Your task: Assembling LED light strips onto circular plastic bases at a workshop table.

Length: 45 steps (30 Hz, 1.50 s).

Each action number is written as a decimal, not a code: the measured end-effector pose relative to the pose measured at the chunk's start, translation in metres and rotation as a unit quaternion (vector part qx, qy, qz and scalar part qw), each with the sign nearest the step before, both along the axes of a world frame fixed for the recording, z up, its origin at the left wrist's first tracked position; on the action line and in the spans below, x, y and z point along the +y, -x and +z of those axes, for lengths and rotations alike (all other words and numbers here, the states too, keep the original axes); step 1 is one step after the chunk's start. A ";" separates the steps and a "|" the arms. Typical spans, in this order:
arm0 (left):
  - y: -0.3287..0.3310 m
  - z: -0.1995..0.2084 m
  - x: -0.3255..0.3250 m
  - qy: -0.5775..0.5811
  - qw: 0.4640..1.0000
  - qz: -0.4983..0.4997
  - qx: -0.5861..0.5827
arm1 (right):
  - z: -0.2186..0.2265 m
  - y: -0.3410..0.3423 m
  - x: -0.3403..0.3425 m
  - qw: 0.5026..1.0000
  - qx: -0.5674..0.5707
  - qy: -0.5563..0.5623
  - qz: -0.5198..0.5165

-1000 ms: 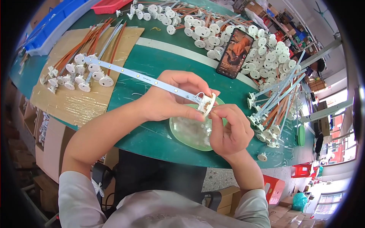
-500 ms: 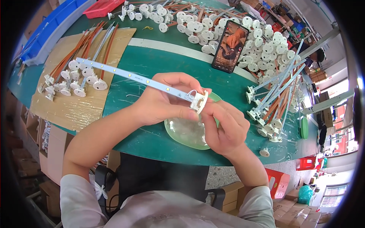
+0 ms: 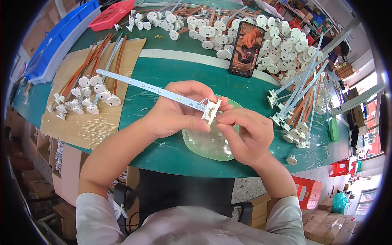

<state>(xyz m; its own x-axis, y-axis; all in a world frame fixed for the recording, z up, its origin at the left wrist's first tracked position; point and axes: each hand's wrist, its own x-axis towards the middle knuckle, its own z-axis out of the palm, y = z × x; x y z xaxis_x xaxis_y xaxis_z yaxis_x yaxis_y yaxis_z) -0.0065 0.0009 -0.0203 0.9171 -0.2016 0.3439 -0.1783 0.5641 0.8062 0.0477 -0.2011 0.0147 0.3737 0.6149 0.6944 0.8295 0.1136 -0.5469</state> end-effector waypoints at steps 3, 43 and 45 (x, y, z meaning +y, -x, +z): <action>0.000 -0.001 -0.003 -0.004 1.000 0.014 -0.001 | -0.004 0.003 0.004 0.997 -0.056 -0.032 -0.030; 0.005 0.023 0.024 -0.214 0.974 -0.057 -0.040 | -0.019 -0.005 -0.004 0.994 -0.016 -0.105 -0.032; 0.000 0.020 0.020 -0.241 0.965 -0.089 -0.041 | -0.018 -0.007 -0.007 0.973 0.195 -0.109 -0.062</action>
